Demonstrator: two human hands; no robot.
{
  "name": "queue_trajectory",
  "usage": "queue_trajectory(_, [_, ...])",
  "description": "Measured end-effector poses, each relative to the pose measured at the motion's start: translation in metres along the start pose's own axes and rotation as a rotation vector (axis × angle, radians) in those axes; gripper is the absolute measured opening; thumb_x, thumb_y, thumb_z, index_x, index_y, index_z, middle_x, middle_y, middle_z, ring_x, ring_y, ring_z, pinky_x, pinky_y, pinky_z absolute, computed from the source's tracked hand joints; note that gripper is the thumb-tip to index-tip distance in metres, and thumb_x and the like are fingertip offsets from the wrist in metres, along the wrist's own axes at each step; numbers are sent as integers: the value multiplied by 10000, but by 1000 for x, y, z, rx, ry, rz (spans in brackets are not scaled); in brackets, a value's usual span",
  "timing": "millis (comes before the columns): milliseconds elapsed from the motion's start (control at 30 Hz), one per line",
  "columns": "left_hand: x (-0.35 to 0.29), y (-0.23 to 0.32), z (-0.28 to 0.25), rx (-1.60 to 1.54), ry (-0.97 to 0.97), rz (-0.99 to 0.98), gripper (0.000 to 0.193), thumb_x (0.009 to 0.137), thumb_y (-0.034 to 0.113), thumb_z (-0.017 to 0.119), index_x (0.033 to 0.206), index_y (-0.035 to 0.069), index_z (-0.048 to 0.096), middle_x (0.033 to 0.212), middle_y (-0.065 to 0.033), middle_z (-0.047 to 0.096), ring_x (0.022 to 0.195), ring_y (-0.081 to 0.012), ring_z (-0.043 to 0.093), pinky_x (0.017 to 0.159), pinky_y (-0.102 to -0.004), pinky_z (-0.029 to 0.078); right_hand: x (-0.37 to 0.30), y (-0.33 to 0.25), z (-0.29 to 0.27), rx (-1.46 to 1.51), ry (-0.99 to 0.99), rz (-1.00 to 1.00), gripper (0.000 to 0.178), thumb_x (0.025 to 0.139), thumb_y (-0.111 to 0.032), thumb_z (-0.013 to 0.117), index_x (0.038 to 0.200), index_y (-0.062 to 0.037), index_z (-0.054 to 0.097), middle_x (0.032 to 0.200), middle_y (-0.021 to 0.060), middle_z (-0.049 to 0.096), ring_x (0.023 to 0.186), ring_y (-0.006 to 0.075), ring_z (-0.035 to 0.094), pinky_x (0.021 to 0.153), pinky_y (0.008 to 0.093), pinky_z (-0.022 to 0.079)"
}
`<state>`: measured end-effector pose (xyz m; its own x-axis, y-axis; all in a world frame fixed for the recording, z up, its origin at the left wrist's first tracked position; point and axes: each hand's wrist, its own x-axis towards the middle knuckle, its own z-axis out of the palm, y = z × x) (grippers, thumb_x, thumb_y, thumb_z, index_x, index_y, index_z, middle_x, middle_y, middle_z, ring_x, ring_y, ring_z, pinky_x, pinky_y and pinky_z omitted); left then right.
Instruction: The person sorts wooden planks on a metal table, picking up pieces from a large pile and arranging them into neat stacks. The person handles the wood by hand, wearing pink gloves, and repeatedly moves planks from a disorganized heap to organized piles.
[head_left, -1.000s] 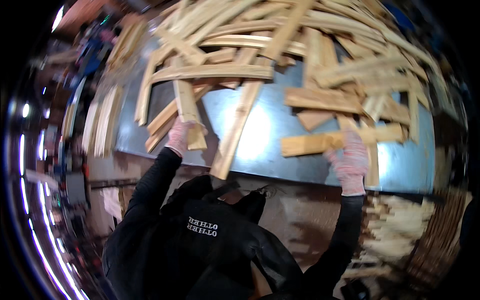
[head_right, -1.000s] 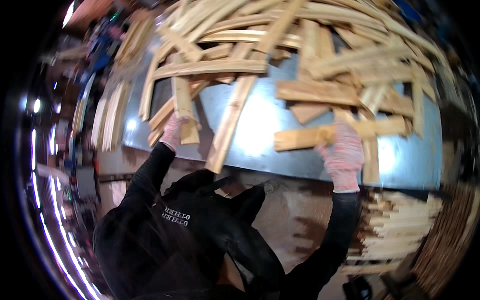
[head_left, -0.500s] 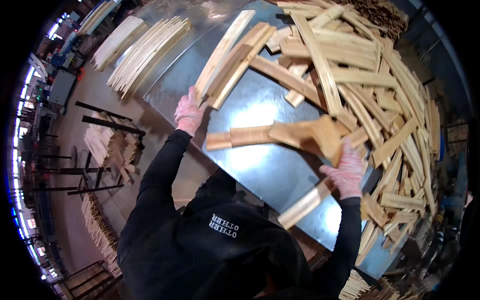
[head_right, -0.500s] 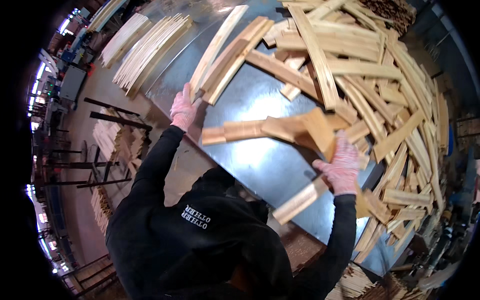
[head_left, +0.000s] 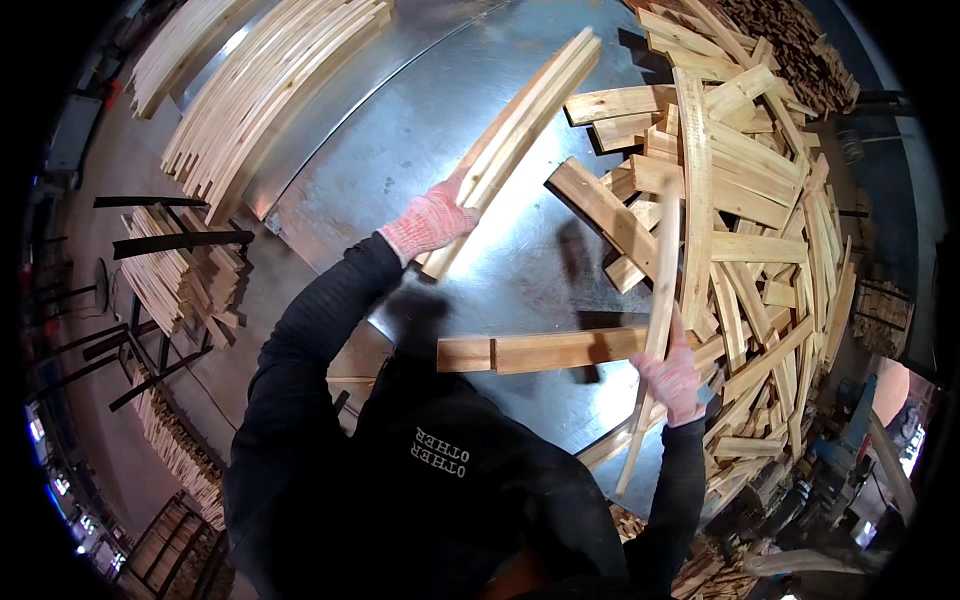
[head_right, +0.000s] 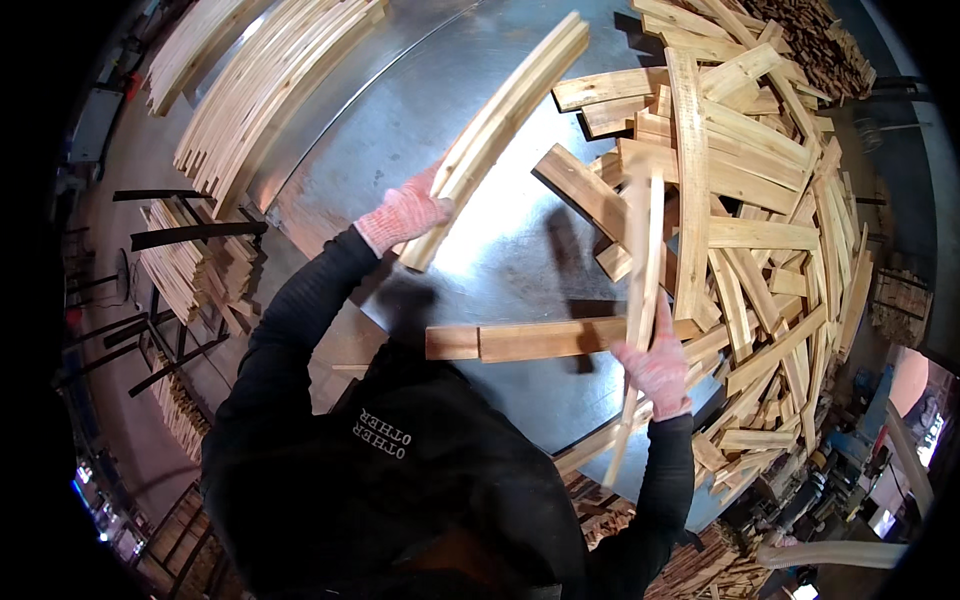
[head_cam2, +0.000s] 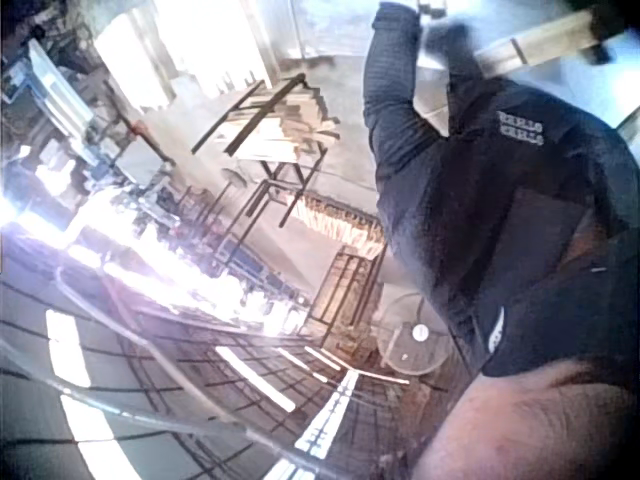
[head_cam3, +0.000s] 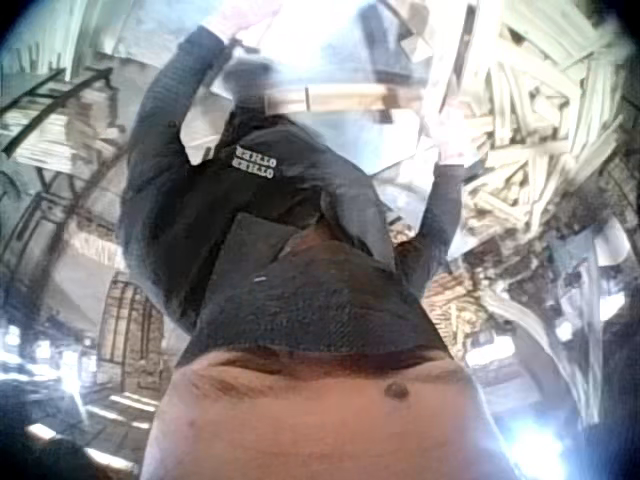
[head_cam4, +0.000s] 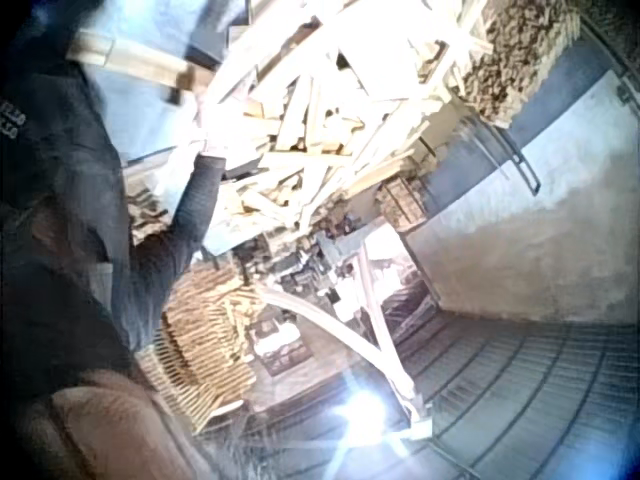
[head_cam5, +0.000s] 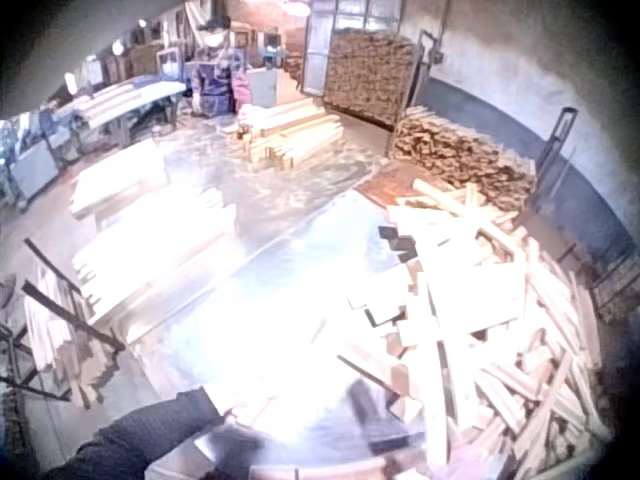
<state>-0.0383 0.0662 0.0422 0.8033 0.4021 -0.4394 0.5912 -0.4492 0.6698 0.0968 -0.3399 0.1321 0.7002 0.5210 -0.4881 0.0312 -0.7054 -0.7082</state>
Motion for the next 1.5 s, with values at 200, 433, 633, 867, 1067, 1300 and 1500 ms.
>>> queue_trajectory(200, [34,21,11,506,199,-89,930,811,304,743,1567,192,213,1351,-245,498,1249,-416,514,982,-533,463,70,-32,59,1128,-147,-9,790,801,-440,820,1336,26,473,1145,138,617,1042,271,640,930,401,543])
queue_trajectory(433, [31,14,16,112,142,-141,1019,806,366,785,1582,97,180,1274,-235,568,1086,-336,630,939,-449,508,29,-49,119,1422,-364,-70,729,746,-289,809,1321,11,476,1126,175,612,1060,366,638,984,483,526])
queue_trajectory(633, [-77,-48,29,-1278,-406,-48,854,777,416,824,1428,16,443,1136,-151,647,986,-247,669,839,-393,584,101,-47,140,983,-300,-124,676,860,-234,739,1411,13,435,1119,156,649,984,250,662,864,343,563])
queue_trajectory(867, [-100,-77,8,-233,-173,-80,1037,732,495,820,1536,62,328,1280,-231,581,1199,-356,573,1026,-403,471,151,-98,247,-205,-118,64,952,956,-659,392,1508,104,257,1295,329,587,1227,453,567,1045,459,441])
queue_trajectory(1067, [-112,-49,63,399,167,-67,1262,678,466,821,1577,-4,70,1356,-308,483,1238,-437,518,1052,-447,440,118,-108,245,-352,-172,57,854,959,-599,439,1489,57,311,1177,307,639,1128,433,610,992,489,454])
queue_trajectory(1300, [-75,-83,-2,244,203,115,968,743,282,740,1525,7,241,1197,-245,560,1092,-392,593,926,-482,496,-1,-3,161,-1108,-323,-404,1097,548,-435,907,1467,-143,383,1460,206,400,1376,401,364,1145,600,237])
queue_trajectory(1500, [-66,-122,-55,391,243,170,806,774,252,687,1479,15,376,1177,-224,620,1031,-418,632,887,-499,522,32,10,152,-1018,-32,-713,853,671,-219,754,1426,-20,411,990,171,612,1000,391,603,1017,487,449])
